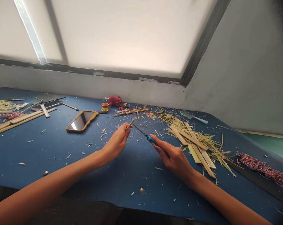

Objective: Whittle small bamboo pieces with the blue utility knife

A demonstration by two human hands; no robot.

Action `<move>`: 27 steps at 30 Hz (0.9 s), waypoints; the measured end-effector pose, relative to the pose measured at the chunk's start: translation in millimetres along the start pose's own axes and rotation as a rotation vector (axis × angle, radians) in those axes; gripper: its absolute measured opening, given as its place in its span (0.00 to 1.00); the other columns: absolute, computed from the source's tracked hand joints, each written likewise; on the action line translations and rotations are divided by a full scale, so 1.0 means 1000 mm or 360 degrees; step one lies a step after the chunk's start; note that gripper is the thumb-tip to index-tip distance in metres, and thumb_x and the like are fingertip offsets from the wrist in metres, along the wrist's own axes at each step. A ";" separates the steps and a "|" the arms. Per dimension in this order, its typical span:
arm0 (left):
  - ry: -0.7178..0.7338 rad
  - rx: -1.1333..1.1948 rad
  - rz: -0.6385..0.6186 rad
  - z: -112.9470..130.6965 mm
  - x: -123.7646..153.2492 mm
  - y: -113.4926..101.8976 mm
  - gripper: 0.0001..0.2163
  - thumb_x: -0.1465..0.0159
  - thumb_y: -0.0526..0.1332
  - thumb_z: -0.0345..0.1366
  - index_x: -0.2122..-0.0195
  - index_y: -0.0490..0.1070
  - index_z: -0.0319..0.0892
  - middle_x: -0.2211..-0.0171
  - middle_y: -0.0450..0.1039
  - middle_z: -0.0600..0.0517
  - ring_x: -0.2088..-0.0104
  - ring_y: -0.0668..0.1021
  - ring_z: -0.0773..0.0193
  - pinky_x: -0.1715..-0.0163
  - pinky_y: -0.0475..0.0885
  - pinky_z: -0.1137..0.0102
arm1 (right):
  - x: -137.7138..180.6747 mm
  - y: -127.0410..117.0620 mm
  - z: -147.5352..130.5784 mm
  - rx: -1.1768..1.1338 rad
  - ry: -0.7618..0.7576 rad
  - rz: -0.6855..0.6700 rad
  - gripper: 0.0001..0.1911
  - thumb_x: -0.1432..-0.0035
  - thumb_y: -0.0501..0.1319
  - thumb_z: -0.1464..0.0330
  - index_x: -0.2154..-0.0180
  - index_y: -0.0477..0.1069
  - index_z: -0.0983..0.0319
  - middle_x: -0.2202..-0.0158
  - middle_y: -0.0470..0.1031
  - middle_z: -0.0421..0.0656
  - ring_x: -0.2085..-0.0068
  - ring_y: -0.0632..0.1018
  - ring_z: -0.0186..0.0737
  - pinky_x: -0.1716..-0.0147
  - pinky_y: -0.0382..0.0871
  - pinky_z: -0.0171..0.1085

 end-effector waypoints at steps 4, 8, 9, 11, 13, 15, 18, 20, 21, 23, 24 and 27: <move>0.0059 -0.0085 0.0011 0.002 -0.001 -0.001 0.13 0.30 0.42 0.40 0.53 0.62 0.41 0.65 0.66 0.51 0.67 0.66 0.65 0.65 0.63 0.69 | 0.000 0.000 0.000 -0.0006 0.0004 -0.0004 0.26 0.35 0.51 0.70 0.37 0.53 0.53 0.59 0.75 0.41 0.67 0.74 0.32 0.69 0.67 0.33; 0.0090 -0.0106 0.0022 0.003 -0.001 -0.001 0.14 0.30 0.41 0.40 0.54 0.62 0.41 0.61 0.67 0.49 0.63 0.68 0.64 0.61 0.64 0.67 | 0.000 -0.001 -0.002 -0.0023 -0.0003 -0.0004 0.26 0.35 0.51 0.70 0.37 0.53 0.53 0.60 0.75 0.41 0.67 0.74 0.32 0.69 0.66 0.32; 0.0088 -0.0109 0.0021 0.003 -0.001 -0.001 0.14 0.30 0.41 0.40 0.54 0.62 0.41 0.60 0.67 0.49 0.63 0.68 0.64 0.60 0.64 0.67 | 0.000 -0.001 -0.002 -0.0024 -0.0006 -0.0003 0.26 0.35 0.51 0.70 0.37 0.53 0.53 0.60 0.75 0.40 0.68 0.74 0.31 0.70 0.66 0.32; 0.0084 -0.0112 0.0018 0.003 -0.001 -0.001 0.13 0.30 0.41 0.39 0.54 0.62 0.41 0.60 0.67 0.49 0.63 0.68 0.64 0.60 0.64 0.67 | 0.000 -0.001 -0.002 -0.0020 -0.0011 0.0000 0.26 0.35 0.51 0.70 0.37 0.53 0.53 0.62 0.75 0.40 0.68 0.73 0.31 0.70 0.66 0.33; 0.0084 -0.0113 0.0017 0.003 0.000 -0.001 0.13 0.30 0.41 0.39 0.54 0.62 0.41 0.59 0.67 0.49 0.63 0.68 0.64 0.60 0.64 0.67 | 0.000 0.000 -0.001 -0.0010 -0.0015 0.0001 0.26 0.35 0.51 0.70 0.37 0.53 0.53 0.62 0.75 0.40 0.69 0.73 0.31 0.70 0.66 0.33; 0.0082 -0.0113 0.0019 0.003 0.000 -0.001 0.13 0.30 0.41 0.39 0.54 0.62 0.41 0.59 0.68 0.48 0.63 0.69 0.64 0.60 0.64 0.67 | 0.000 0.000 -0.001 -0.0004 -0.0016 0.0000 0.26 0.35 0.52 0.70 0.37 0.53 0.53 0.62 0.75 0.40 0.69 0.73 0.31 0.71 0.66 0.33; 0.0082 -0.0116 0.0015 0.003 0.000 -0.001 0.14 0.30 0.41 0.39 0.54 0.62 0.41 0.59 0.68 0.48 0.63 0.69 0.64 0.60 0.64 0.67 | 0.001 0.000 0.000 -0.0006 -0.0017 0.0001 0.26 0.35 0.51 0.70 0.37 0.53 0.53 0.62 0.75 0.40 0.70 0.73 0.31 0.71 0.66 0.33; 0.0080 -0.0116 0.0016 0.004 0.000 -0.001 0.14 0.30 0.41 0.40 0.53 0.62 0.42 0.59 0.68 0.48 0.63 0.69 0.63 0.60 0.64 0.67 | 0.001 0.000 0.000 -0.0008 -0.0022 0.0004 0.26 0.35 0.51 0.70 0.37 0.53 0.53 0.61 0.75 0.40 0.69 0.73 0.31 0.71 0.66 0.32; 0.0064 -0.0117 0.0010 0.003 0.000 -0.001 0.14 0.30 0.41 0.40 0.53 0.62 0.42 0.60 0.68 0.48 0.62 0.69 0.63 0.60 0.64 0.66 | 0.001 0.000 -0.001 -0.0007 -0.0025 0.0005 0.26 0.35 0.51 0.70 0.37 0.53 0.53 0.61 0.75 0.40 0.69 0.73 0.31 0.71 0.66 0.32; -0.0004 -0.0115 -0.0019 0.000 0.000 0.000 0.14 0.30 0.41 0.41 0.54 0.62 0.41 0.62 0.69 0.49 0.64 0.69 0.63 0.62 0.64 0.67 | 0.000 0.000 -0.001 -0.0003 -0.0035 0.0007 0.26 0.35 0.51 0.70 0.37 0.53 0.53 0.61 0.75 0.40 0.70 0.73 0.31 0.71 0.67 0.32; -0.0042 -0.0113 -0.0044 -0.002 0.000 0.001 0.14 0.30 0.41 0.41 0.55 0.62 0.41 0.63 0.69 0.49 0.65 0.69 0.63 0.64 0.64 0.67 | 0.000 0.000 -0.002 0.0000 -0.0038 0.0007 0.26 0.35 0.51 0.70 0.37 0.54 0.54 0.62 0.75 0.40 0.70 0.73 0.31 0.71 0.67 0.32; -0.0111 -0.0097 -0.0105 -0.007 0.001 0.005 0.14 0.30 0.41 0.44 0.58 0.61 0.42 0.66 0.68 0.49 0.68 0.69 0.64 0.67 0.63 0.68 | 0.000 0.000 -0.002 0.0002 -0.0029 0.0004 0.25 0.35 0.51 0.70 0.37 0.54 0.54 0.61 0.75 0.41 0.70 0.73 0.31 0.70 0.67 0.32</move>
Point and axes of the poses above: each hand's wrist, its own x-axis away from the middle knuckle, its own y-axis out of the palm, z = x × y, the point moved 7 cm from there along -x, towards the middle knuckle
